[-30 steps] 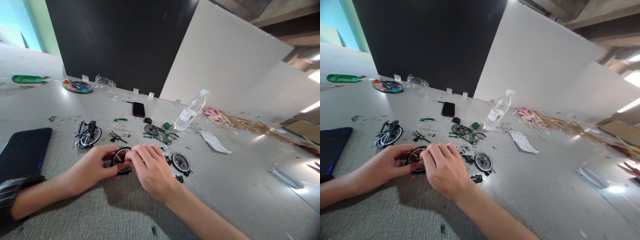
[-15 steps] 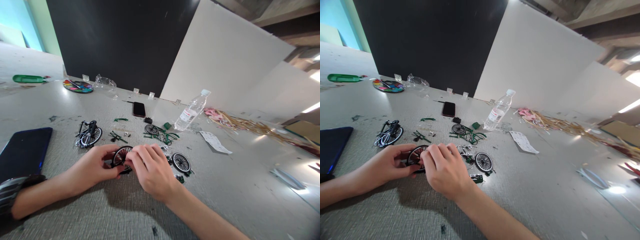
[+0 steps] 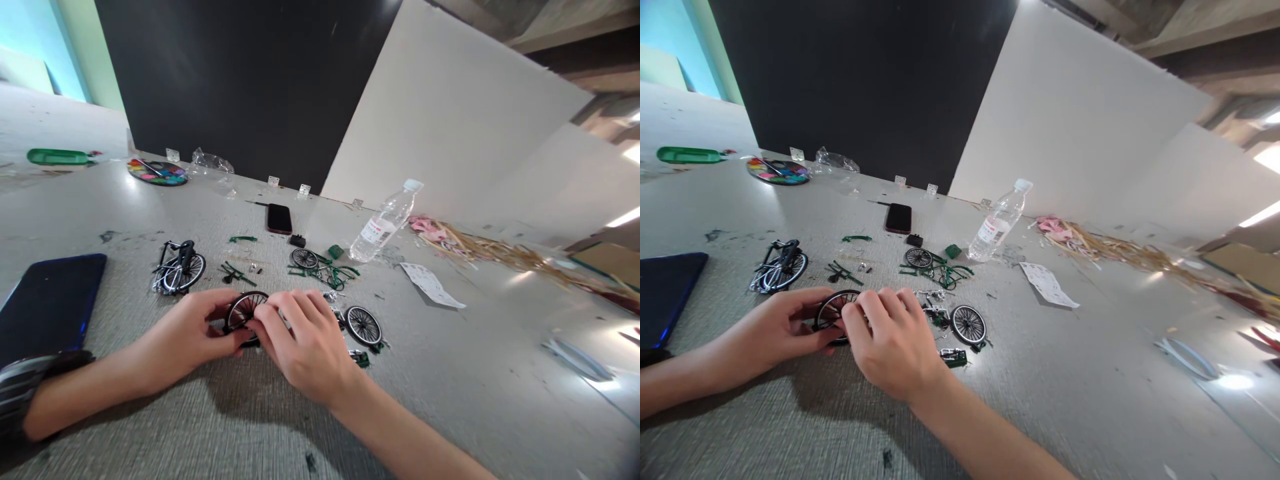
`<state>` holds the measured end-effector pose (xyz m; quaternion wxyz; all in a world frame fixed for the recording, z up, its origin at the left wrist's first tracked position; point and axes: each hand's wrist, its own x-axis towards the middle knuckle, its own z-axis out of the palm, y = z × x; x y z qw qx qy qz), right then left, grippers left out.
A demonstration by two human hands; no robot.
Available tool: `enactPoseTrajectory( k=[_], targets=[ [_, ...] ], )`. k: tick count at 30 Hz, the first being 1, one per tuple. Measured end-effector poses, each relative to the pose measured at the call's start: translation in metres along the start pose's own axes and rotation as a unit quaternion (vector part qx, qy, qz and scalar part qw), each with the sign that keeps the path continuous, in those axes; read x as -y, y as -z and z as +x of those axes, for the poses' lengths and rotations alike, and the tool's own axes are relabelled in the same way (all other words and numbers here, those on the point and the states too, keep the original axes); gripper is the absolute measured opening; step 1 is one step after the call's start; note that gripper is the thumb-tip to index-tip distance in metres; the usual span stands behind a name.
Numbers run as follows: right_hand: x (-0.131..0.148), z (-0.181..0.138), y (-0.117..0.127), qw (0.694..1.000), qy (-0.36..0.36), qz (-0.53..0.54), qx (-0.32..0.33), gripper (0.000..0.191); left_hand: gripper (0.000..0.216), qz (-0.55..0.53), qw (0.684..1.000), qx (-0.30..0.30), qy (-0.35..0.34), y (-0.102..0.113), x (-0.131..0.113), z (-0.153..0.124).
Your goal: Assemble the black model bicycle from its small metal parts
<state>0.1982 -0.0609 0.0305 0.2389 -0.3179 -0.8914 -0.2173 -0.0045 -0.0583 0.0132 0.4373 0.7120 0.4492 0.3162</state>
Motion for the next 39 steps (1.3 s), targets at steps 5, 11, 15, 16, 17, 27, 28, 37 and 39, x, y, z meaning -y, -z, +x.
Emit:
enactPoseTrajectory(
  k=[5,11,15,16,17,27,28,37,39],
  targets=[
    [0.0005,-0.0004,0.0019,1.0,0.006,0.003,-0.018,0.014,0.022,-0.028,1.0,-0.001,0.008,-0.0012,0.0029,0.0],
    [0.0004,-0.0014,0.003,1.0,0.008,0.015,-0.014,0.014,0.025,-0.03,0.999,-0.009,0.015,-0.001,0.0017,0.0002],
    [-0.0002,-0.0022,0.0021,1.0,0.008,0.022,-0.021,0.012,0.024,-0.03,0.999,-0.008,0.015,-0.001,0.0008,-0.0002],
    [-0.0004,-0.0024,0.0018,0.999,0.007,0.021,-0.023,0.011,0.023,-0.029,0.999,-0.007,0.016,-0.0011,0.0006,-0.0004],
    [-0.0004,-0.0025,0.0016,0.999,0.005,0.021,-0.025,0.011,0.023,-0.027,1.0,-0.006,0.015,-0.0012,0.0002,-0.0005],
    [0.0002,-0.0013,0.0005,0.998,0.014,0.012,-0.059,0.012,0.011,0.008,1.0,0.007,-0.005,-0.0026,-0.0014,-0.0006],
    [0.0001,-0.0014,-0.0001,0.998,0.011,0.009,-0.06,0.012,0.009,0.017,1.0,0.008,-0.007,-0.0028,-0.0014,-0.0008],
    [0.0026,0.0002,-0.0026,0.998,-0.001,0.006,-0.07,0.023,0.001,0.084,0.995,0.013,-0.045,-0.0044,-0.0011,-0.0029],
    [0.0024,0.0002,-0.0025,0.998,-0.001,0.008,-0.066,0.026,0.005,0.073,0.996,0.023,-0.048,-0.0041,-0.001,-0.0028]
  ],
)
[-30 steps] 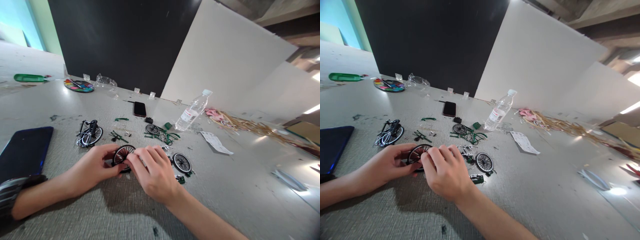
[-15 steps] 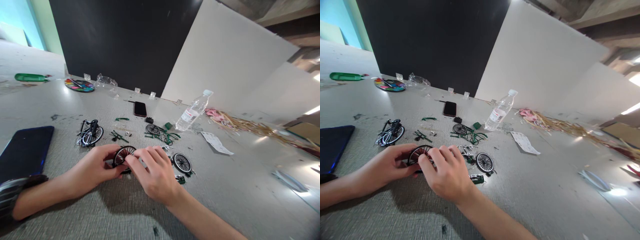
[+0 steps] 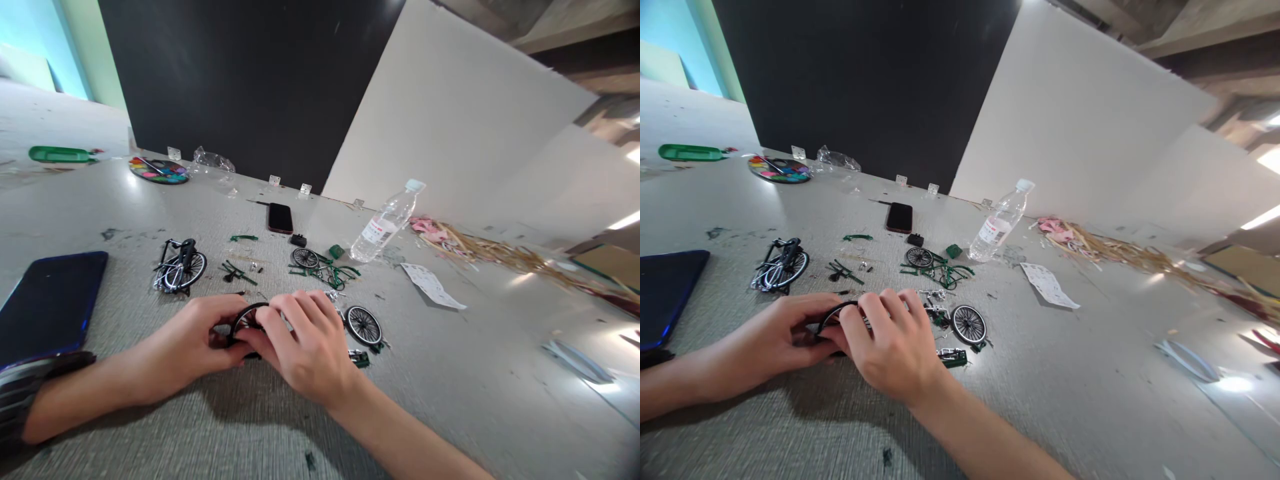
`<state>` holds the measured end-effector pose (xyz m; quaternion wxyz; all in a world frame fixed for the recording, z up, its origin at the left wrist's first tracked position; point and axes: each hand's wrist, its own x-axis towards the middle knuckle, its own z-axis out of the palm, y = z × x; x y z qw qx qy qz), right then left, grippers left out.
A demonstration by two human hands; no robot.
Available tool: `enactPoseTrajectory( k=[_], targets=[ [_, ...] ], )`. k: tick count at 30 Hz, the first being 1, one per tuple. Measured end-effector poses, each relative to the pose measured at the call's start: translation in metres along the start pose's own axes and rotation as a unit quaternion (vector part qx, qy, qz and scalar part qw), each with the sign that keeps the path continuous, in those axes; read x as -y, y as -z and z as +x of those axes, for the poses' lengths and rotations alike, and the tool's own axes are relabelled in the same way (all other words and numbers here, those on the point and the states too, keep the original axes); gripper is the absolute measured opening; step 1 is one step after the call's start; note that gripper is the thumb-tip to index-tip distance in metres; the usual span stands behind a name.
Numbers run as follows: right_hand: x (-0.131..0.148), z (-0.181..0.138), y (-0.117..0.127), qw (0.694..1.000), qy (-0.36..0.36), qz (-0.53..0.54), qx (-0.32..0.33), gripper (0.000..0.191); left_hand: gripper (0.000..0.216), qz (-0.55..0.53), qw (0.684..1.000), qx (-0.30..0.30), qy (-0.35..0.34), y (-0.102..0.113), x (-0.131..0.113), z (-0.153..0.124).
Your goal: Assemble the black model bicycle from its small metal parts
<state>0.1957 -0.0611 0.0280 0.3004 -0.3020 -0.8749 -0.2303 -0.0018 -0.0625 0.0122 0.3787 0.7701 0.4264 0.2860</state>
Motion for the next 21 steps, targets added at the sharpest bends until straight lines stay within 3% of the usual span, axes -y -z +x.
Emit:
enactPoseTrajectory(
  k=[7,13,18,21],
  targets=[
    [-0.0045,-0.0022,0.0005,1.0,-0.001,0.007,0.016,0.016,0.014,-0.083,0.996,-0.024,0.035,0.0008,0.0015,0.0021],
    [-0.0017,-0.0013,0.0006,0.999,-0.017,0.037,0.013,0.021,0.001,-0.005,1.0,-0.015,0.002,-0.0009,0.0001,0.0011],
    [-0.004,-0.0023,0.0007,0.999,-0.013,0.029,0.018,0.018,0.01,-0.069,0.997,-0.025,0.04,0.0005,-0.0004,0.0011],
    [-0.0039,-0.0024,0.0002,0.999,-0.019,0.031,0.02,0.017,0.004,-0.013,1.0,-0.021,0.014,0.0001,-0.0015,0.001]
  ],
)
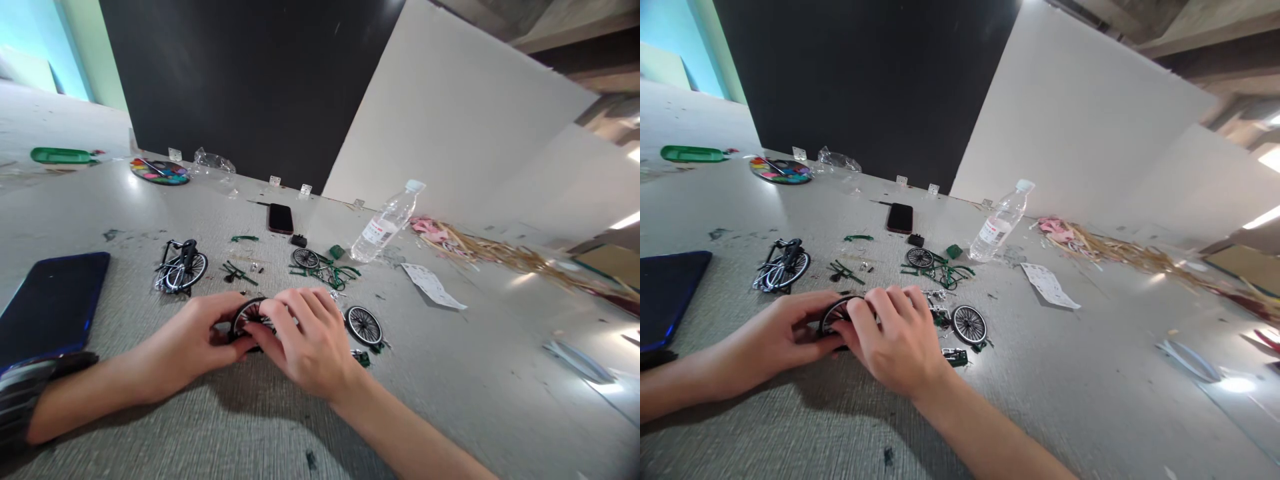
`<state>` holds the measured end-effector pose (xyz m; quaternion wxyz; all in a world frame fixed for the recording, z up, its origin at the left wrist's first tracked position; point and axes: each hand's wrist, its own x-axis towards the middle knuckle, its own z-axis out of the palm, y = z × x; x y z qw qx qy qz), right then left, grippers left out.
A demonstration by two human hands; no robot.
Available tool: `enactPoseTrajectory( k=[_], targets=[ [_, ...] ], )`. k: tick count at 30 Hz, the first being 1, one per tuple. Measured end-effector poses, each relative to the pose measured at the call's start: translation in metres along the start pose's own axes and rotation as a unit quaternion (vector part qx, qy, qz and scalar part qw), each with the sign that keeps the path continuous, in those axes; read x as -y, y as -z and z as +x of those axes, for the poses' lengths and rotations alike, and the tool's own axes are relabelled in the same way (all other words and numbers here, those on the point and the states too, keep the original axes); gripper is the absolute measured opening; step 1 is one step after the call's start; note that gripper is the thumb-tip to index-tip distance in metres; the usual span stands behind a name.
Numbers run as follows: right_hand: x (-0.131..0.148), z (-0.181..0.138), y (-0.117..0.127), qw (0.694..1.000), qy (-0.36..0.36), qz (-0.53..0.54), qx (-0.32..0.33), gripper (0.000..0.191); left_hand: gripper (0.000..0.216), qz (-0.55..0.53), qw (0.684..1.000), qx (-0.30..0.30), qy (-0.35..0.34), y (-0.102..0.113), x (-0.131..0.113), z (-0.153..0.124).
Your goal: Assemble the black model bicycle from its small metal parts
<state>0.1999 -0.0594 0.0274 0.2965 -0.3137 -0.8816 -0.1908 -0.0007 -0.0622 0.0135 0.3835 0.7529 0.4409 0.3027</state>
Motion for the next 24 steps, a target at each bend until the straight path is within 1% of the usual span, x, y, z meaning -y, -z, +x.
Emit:
enactPoseTrajectory(
  k=[2,6,10,15,19,21,24],
  targets=[
    [0.001,0.0,0.0,1.0,0.006,0.005,0.0,0.019,0.003,0.014,1.0,0.009,-0.007,0.0,-0.001,0.0],
    [0.001,0.001,0.0,1.0,0.007,-0.003,-0.008,0.016,0.008,-0.042,0.999,0.001,0.022,0.0,0.001,0.0],
    [0.0,0.001,-0.001,1.0,0.004,0.0,-0.006,0.018,0.008,-0.008,1.0,0.005,-0.01,0.0,0.002,-0.001],
    [0.0,0.001,-0.001,1.0,0.007,-0.007,-0.006,0.017,0.013,-0.033,0.999,-0.006,-0.001,0.001,0.001,0.0],
    [-0.003,0.001,-0.003,1.0,0.006,0.005,-0.003,0.017,0.006,-0.016,1.0,-0.003,-0.02,0.002,0.0,0.001],
    [-0.006,0.001,-0.003,1.0,0.019,0.017,0.012,0.017,0.007,-0.036,0.999,-0.001,-0.007,0.002,-0.001,0.001],
    [-0.013,-0.001,-0.003,0.997,0.053,0.047,0.038,0.011,0.018,-0.104,0.994,0.001,0.033,0.001,-0.001,0.001]
  ],
)
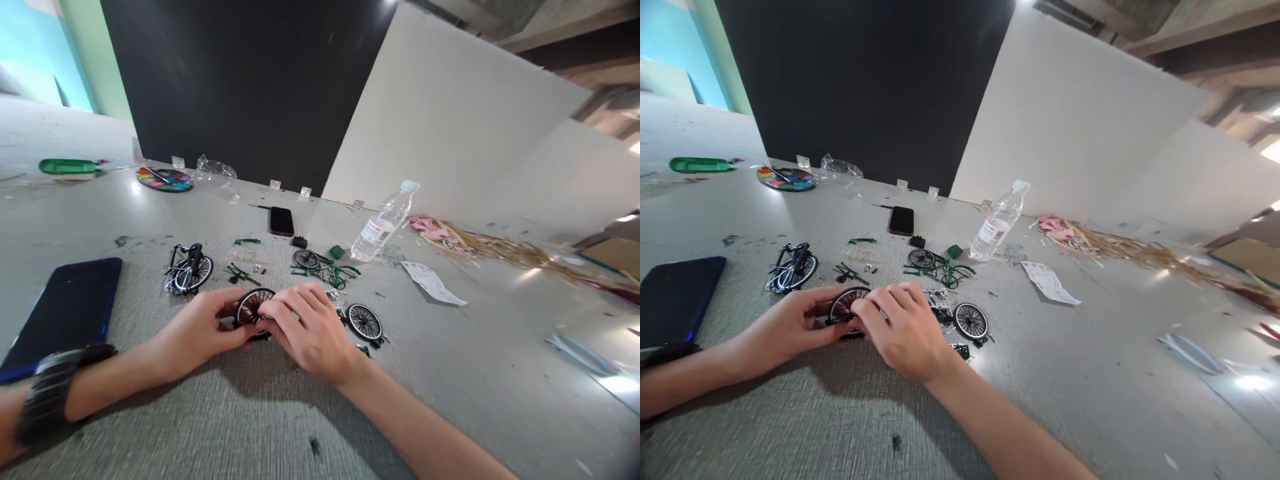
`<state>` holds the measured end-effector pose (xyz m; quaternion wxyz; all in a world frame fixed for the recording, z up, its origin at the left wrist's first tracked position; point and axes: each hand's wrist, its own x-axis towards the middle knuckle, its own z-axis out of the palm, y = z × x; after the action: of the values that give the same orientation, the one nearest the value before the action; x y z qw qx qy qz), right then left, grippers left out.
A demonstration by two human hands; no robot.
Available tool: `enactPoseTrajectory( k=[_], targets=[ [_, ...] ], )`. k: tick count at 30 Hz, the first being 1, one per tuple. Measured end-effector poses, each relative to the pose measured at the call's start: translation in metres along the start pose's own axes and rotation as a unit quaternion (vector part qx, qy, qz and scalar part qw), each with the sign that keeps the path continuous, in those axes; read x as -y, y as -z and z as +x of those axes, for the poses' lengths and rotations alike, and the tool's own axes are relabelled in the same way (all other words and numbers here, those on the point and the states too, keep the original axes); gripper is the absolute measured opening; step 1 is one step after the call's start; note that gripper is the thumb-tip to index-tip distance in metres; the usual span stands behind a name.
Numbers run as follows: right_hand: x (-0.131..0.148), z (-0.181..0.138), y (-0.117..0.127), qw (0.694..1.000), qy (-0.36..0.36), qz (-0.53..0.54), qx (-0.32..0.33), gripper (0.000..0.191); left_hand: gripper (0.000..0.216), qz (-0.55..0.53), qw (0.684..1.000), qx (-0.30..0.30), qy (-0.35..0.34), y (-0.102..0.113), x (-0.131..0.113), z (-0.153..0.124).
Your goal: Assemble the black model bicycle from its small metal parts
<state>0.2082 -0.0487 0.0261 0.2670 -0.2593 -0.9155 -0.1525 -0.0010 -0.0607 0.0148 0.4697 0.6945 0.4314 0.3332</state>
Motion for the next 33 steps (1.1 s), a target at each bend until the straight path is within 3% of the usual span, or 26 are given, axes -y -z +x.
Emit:
enactPoseTrajectory(
  k=[3,7,14,25,33],
  targets=[
    [-0.005,-0.004,0.001,1.0,-0.001,0.027,-0.007,0.012,0.022,-0.013,1.0,0.006,0.014,0.0,0.001,0.0],
    [-0.006,-0.006,0.003,0.999,0.016,0.028,-0.021,0.012,0.02,0.03,0.999,0.011,-0.037,0.0,0.003,0.0],
    [-0.002,0.005,0.005,0.993,0.036,-0.11,0.024,0.018,0.022,-0.01,0.998,-0.015,-0.058,0.002,0.004,0.001],
    [0.011,0.026,-0.004,0.981,-0.062,-0.174,0.057,0.016,0.027,-0.041,0.993,-0.075,-0.085,0.003,0.006,0.005],
    [0.016,0.027,-0.007,0.975,-0.112,-0.178,0.074,0.018,0.027,-0.036,0.992,-0.074,-0.091,0.001,0.007,0.006]
  ],
)
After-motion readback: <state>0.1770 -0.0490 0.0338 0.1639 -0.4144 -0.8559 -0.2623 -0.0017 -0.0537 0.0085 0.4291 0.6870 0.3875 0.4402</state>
